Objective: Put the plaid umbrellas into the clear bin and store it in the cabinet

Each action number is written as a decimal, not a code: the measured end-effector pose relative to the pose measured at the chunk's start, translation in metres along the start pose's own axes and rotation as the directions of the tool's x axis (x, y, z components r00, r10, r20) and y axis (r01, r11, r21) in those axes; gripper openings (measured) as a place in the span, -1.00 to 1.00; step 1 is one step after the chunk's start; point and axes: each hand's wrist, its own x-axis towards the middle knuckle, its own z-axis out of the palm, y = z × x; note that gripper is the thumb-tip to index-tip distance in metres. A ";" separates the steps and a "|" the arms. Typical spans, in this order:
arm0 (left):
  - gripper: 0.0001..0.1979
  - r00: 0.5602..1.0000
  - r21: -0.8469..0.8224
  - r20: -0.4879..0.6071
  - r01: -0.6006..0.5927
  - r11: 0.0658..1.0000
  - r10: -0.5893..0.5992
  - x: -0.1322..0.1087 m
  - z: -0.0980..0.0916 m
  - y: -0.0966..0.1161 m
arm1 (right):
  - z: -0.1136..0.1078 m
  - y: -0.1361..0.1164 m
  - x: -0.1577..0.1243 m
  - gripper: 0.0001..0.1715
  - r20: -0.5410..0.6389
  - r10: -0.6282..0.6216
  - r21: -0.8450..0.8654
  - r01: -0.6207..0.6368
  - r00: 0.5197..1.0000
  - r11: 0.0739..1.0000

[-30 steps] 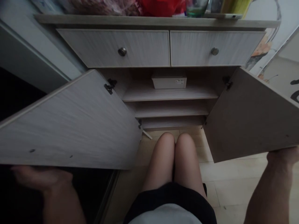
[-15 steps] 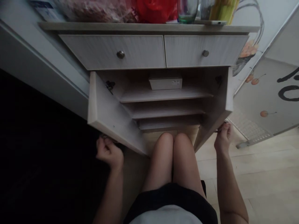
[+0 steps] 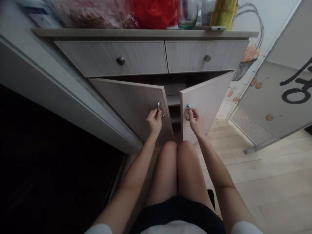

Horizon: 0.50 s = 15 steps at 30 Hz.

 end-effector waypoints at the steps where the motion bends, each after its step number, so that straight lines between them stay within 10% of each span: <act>1: -0.61 1.000 0.004 0.016 -0.002 1.000 0.002 0.005 0.006 -0.003 | 0.012 0.003 0.009 -0.46 0.016 -0.001 -0.017 0.001 1.000 1.000; 15: -0.74 0.987 0.153 0.137 0.069 0.986 -0.090 0.061 0.064 -0.036 | 0.100 0.053 0.094 -0.54 0.050 -0.112 -0.207 0.120 0.992 0.971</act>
